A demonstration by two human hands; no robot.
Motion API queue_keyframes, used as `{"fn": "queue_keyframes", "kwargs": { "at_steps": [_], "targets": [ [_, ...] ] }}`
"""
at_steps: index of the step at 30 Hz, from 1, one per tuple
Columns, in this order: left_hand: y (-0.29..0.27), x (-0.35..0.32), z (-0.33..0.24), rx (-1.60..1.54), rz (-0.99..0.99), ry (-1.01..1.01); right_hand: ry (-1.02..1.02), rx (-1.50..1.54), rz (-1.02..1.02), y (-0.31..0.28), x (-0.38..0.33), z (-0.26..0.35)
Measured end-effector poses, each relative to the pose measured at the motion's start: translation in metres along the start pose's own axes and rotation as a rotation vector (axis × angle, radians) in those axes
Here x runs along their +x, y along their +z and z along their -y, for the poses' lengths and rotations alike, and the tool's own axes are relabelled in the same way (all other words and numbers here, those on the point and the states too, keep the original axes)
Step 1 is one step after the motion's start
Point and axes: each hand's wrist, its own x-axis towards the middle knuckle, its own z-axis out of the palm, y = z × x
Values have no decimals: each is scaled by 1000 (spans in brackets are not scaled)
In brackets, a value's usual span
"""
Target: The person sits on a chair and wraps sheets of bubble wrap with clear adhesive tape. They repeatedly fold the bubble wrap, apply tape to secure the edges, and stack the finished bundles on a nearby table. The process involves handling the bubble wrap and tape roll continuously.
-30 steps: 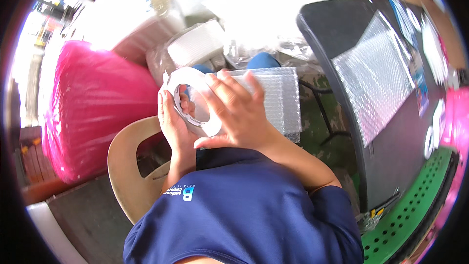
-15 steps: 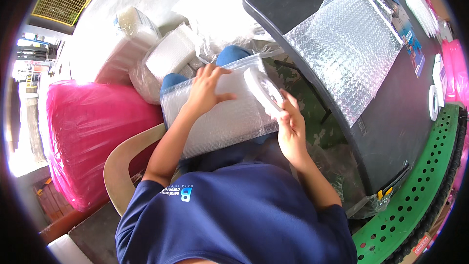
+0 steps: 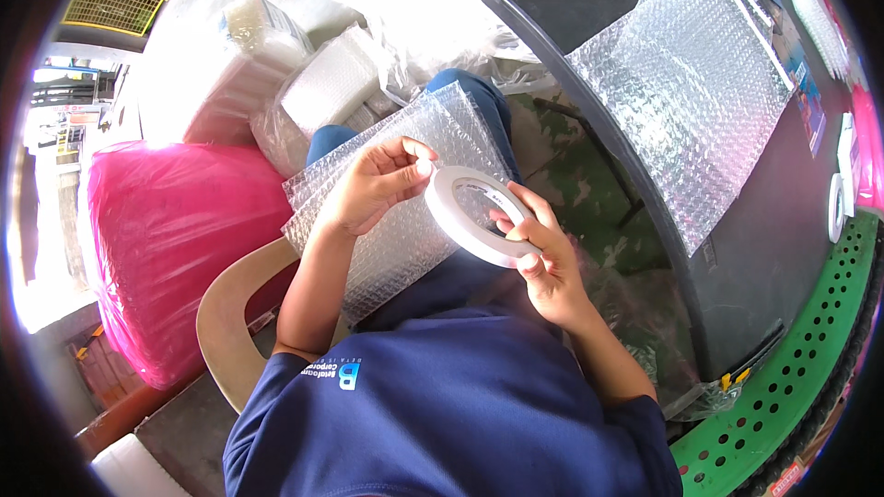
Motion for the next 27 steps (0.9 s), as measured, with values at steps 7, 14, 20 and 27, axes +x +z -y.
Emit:
{"fn": "queue_keyframes", "kwargs": {
  "at_steps": [7,14,20,27],
  "targets": [
    [-16,46,-7,867,-573,582,-156,-985,-182,-9,-13,19],
    [-16,68,8,941,-581,703,-18,-940,3,-12,-24,32],
    [-28,82,22,923,-629,686,-2,-892,-117,-5,-16,24],
    [-34,88,28,956,-628,650,82,-1138,-13,-3,-9,24]
  ]
}}
